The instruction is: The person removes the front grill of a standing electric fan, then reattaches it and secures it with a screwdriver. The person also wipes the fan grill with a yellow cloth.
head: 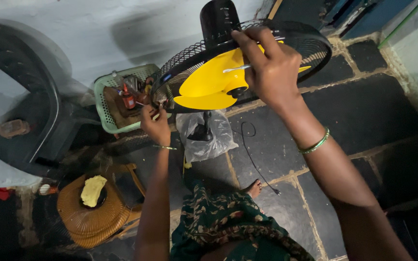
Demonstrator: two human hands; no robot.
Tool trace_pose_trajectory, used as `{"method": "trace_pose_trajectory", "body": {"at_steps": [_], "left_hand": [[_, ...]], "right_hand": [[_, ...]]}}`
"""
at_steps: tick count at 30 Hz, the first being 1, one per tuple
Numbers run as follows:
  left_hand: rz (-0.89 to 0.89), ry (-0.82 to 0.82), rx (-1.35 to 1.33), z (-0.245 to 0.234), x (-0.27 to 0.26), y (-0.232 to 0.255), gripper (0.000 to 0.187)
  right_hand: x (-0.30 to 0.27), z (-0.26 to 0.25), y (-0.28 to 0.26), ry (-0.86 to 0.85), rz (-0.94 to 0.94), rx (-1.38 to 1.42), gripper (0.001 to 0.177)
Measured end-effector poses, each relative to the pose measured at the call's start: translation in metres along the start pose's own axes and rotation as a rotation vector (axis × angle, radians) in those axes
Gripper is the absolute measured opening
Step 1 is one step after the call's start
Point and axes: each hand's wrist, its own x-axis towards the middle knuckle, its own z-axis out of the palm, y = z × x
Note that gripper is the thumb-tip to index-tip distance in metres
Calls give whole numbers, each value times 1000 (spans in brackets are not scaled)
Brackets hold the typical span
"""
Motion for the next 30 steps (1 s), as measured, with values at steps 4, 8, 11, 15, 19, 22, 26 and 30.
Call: {"method": "trace_pose_trajectory", "body": {"at_steps": [4, 8, 11, 15, 19, 22, 26, 30], "left_hand": [[37, -48, 39, 12, -17, -44, 21], [-34, -52, 3, 45, -40, -94, 20], [-159, -62, -61, 63, -49, -116, 21], [-197, -26, -94, 70, -53, -120, 17], [-341, -39, -96, 69, -57, -117, 20], [-336, -72, -218, 72, -62, -120, 22], [-560, -186, -487, 92, -72, -122, 24], [-824, -264, -649, 106, -84, -114, 34]], "right_hand": [[2, -1, -1, 20, 13, 5, 59], [2, -9, -3, 59, 21, 31, 55], [-4, -16, 1, 68, 13, 6, 53], [-35, -19, 8, 119, 118, 13, 52], [-106, 8, 19, 350, 577, 255, 11], [-179, 69, 30, 737, 938, 686, 18], [-284, 147, 30, 692, 1746, 1349, 24], [-329, 215, -1, 430, 1995, 1739, 13]]}}
